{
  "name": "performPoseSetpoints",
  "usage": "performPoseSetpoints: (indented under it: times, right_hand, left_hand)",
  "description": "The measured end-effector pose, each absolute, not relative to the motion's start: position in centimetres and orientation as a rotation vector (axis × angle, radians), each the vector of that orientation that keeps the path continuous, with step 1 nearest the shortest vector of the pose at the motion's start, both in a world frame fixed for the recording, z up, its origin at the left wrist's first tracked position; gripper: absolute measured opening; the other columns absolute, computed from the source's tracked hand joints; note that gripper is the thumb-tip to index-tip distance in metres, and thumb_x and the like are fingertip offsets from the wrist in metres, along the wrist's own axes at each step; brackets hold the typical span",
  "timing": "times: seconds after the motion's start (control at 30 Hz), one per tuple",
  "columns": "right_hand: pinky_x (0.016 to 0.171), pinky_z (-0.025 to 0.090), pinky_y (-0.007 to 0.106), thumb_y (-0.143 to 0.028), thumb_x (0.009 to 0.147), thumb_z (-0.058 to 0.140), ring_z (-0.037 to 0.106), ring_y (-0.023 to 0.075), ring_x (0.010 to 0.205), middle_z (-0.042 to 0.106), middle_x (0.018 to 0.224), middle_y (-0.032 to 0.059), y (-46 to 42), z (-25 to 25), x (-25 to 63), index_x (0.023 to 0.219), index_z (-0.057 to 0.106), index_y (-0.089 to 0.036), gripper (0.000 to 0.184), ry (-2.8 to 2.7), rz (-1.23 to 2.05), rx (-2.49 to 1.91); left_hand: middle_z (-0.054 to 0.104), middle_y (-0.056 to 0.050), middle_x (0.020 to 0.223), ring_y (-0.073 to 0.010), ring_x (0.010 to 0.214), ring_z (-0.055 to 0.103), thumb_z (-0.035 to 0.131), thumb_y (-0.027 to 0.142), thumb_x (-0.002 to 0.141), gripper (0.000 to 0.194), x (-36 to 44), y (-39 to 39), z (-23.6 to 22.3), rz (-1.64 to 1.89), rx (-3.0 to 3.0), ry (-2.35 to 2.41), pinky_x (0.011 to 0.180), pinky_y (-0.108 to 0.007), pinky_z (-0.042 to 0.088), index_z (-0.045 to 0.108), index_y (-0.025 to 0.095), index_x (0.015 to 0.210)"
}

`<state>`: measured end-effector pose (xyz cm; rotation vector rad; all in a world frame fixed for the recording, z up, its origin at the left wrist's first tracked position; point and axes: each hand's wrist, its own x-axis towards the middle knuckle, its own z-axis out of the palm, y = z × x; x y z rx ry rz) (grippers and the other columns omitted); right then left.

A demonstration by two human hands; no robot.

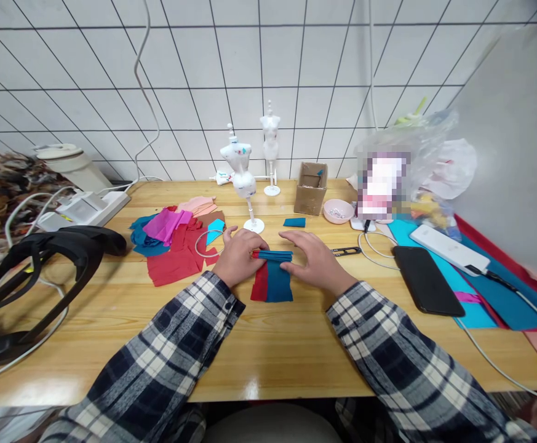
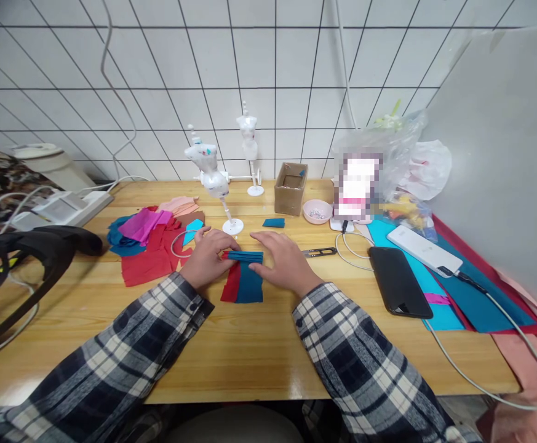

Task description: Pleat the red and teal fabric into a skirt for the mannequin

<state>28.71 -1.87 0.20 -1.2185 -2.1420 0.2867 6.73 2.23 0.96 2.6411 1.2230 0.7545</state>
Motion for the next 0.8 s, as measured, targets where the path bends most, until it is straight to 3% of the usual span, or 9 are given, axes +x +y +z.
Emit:
performPoseSetpoints:
  times: [0.07, 0.1, 0.27, 0.33, 0.53, 0.63, 0.7, 0.8]
  right_hand:
    - [0.104, 0.039, 0.045, -0.049, 0.077, 0.072, 0.049, 0.0288, 0.126, 0.055, 0.138, 0.0105, -2.1, 0.5, 28.6, 0.137, 0.049, -0.021, 0.070, -2.175, 0.239, -1.207]
    - [0.103, 0.039, 0.045, -0.049, 0.076, 0.073, 0.050, 0.0293, 0.125, 0.056, 0.137, 0.0102, -2.2, 0.5, 28.5, 0.137, 0.050, -0.022, 0.070, -2.193, 0.215, -1.214]
    - [0.090, 0.042, 0.042, -0.030, 0.085, 0.066, 0.059, 0.0257, 0.106, 0.068, 0.118, 0.0057, -2.2, 0.5, 28.3, 0.107, 0.069, -0.025, 0.023, -2.178, 0.089, -1.257]
    - [0.087, 0.042, 0.041, -0.026, 0.087, 0.063, 0.061, 0.0236, 0.100, 0.071, 0.109, 0.0039, -2.1, 0.3, 28.3, 0.096, 0.072, -0.025, 0.013, -2.126, 0.078, -1.254]
    - [0.085, 0.049, 0.037, -0.022, 0.087, 0.062, 0.064, 0.0199, 0.093, 0.072, 0.094, 0.0040, -2.4, 1.1, 28.4, 0.088, 0.071, -0.024, 0.009, -1.790, 0.096, -1.084]
    - [0.088, 0.049, 0.040, -0.024, 0.087, 0.061, 0.063, 0.0214, 0.096, 0.069, 0.099, 0.0059, -2.8, 1.8, 28.7, 0.088, 0.071, -0.024, 0.010, -1.554, -0.091, -1.064]
    - [0.088, 0.047, 0.041, -0.024, 0.085, 0.063, 0.062, 0.0219, 0.095, 0.068, 0.100, 0.0056, -2.6, 1.5, 28.9, 0.087, 0.072, -0.025, 0.009, -1.611, -0.145, -1.096]
    - [0.084, 0.046, 0.040, -0.023, 0.081, 0.067, 0.059, 0.0221, 0.092, 0.066, 0.096, 0.0049, -1.6, -0.2, 29.1, 0.083, 0.074, -0.025, 0.007, -1.913, 0.000, -1.227]
  left_hand:
    - [0.072, 0.001, 0.087, -0.0205, 0.095, 0.061, 0.062, 0.025, 0.077, 0.007, 6.7, 2.2, 1.0, 0.771, 2.619, 1.255, 0.106, -0.046, 0.019, 0.068, 0.023, 0.079]
    - [0.072, 0.001, 0.087, -0.0205, 0.095, 0.062, 0.062, 0.025, 0.077, 0.007, 6.8, 2.2, 1.0, 0.779, 2.607, 1.266, 0.106, -0.046, 0.020, 0.068, 0.023, 0.079]
    - [0.072, 0.000, 0.088, -0.0210, 0.095, 0.062, 0.063, 0.028, 0.078, 0.007, 6.8, 2.2, 0.9, 0.764, 2.580, 1.290, 0.107, -0.047, 0.020, 0.068, 0.023, 0.079]
    - [0.071, 0.000, 0.087, -0.0208, 0.095, 0.062, 0.064, 0.031, 0.079, 0.009, 6.9, 2.1, 0.9, 0.760, 2.584, 1.280, 0.107, -0.047, 0.020, 0.068, 0.023, 0.078]
    - [0.072, -0.002, 0.092, -0.0218, 0.094, 0.062, 0.065, 0.028, 0.078, 0.019, 6.7, 2.6, 0.4, 0.736, 2.579, 1.199, 0.090, -0.038, 0.040, 0.071, 0.024, 0.095]
    - [0.070, -0.006, 0.099, -0.0231, 0.094, 0.060, 0.063, 0.025, 0.079, 0.030, 5.7, 3.6, 0.4, 1.013, 2.484, 1.487, 0.087, -0.037, 0.043, 0.067, 0.021, 0.108]
    - [0.067, -0.007, 0.103, -0.0228, 0.092, 0.059, 0.065, 0.028, 0.080, 0.044, 4.8, 4.2, 0.6, 1.226, 2.366, 1.669, 0.087, -0.038, 0.045, 0.059, 0.018, 0.122]
    - [0.066, -0.006, 0.098, -0.0215, 0.088, 0.059, 0.061, 0.030, 0.085, 0.039, 4.3, 4.2, 1.0, 1.309, 2.326, 1.675, 0.085, -0.037, 0.046, 0.058, 0.018, 0.122]
